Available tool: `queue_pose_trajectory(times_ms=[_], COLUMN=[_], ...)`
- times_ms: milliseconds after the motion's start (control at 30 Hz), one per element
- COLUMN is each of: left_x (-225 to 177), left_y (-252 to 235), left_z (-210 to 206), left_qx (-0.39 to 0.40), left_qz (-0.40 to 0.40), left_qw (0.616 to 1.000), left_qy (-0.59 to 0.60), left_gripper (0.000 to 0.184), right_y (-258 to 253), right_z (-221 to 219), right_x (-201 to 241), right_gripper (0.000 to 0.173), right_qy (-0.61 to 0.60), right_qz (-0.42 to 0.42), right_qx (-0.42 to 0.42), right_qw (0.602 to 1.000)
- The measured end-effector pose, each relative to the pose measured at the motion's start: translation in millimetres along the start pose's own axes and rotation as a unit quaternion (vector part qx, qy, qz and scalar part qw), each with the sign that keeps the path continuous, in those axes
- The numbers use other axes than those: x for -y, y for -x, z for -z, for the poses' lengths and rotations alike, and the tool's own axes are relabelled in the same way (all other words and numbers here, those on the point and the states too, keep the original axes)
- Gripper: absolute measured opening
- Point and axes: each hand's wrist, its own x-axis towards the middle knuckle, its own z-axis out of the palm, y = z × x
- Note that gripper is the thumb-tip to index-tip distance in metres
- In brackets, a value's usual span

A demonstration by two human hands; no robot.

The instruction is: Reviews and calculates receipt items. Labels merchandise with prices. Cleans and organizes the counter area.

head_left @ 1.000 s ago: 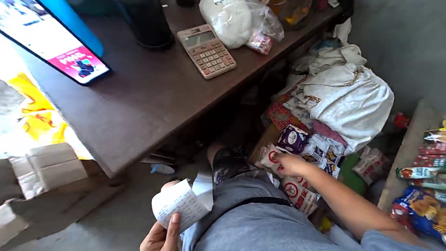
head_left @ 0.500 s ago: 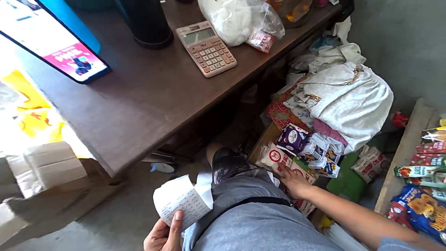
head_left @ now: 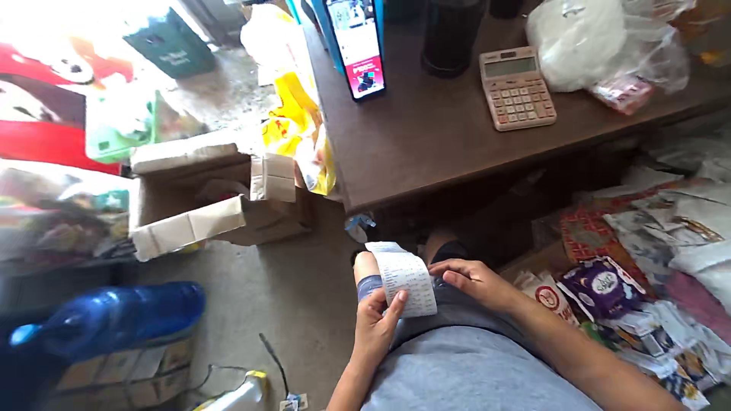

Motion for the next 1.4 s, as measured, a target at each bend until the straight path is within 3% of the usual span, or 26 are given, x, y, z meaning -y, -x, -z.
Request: queue_pose_trajectory(times_ms=[67,167,233,700,900,1033,1400], left_x=[1.9,1.7,1.6,6.7,11.3,12.4,9.2], left_y=[3.0,5.6,4.8,-3.7,-3.4,-4.5,-3.9], left_z=[0.5,1.2,1.2,-1.5,-0.1,-2.1,-2.8], left_qx=[-0.005,-0.014,-0.016,0.036,0.133,0.147,0.116], left_qz=[0.003,0.015,0.021,0.023,0.045,0.049,0.042], left_qw=[1.000,1.000,1.000,0.999,0.988,0.985,0.989], left_qy=[-0.004,-0.009,-0.015,-0.018,-0.066,-0.078,-0.075], left_gripper=[0.014,0.014,0.014,0.012,0.014,0.014,0.013], right_y=[-13.9,-22.2,-22.9,-22.6,-32.2,-34.9,-22.1], right_z=[-13.6,-36.3,-44.0,-41.8,-37.0,-27.9,-31.3], right_x=[13.2,22.3,19.8,15.7,23.4,21.5,24.9], right_gripper=[0.043,0.014,0.009,0.016,0.012,0.013,0.029], right_qy=[-0.066,-0.147,-0.170,-0.185,-0.327,-0.375,-0.354], right_qz=[-0.008,-0.017,-0.014,0.011,-0.047,-0.048,-0.075], right_qx=[0.022,-0.035,-0.062,-0.125,-0.227,-0.274,-0.173], right_qw=[0.997,0.988,0.983,0.975,0.916,0.884,0.916])
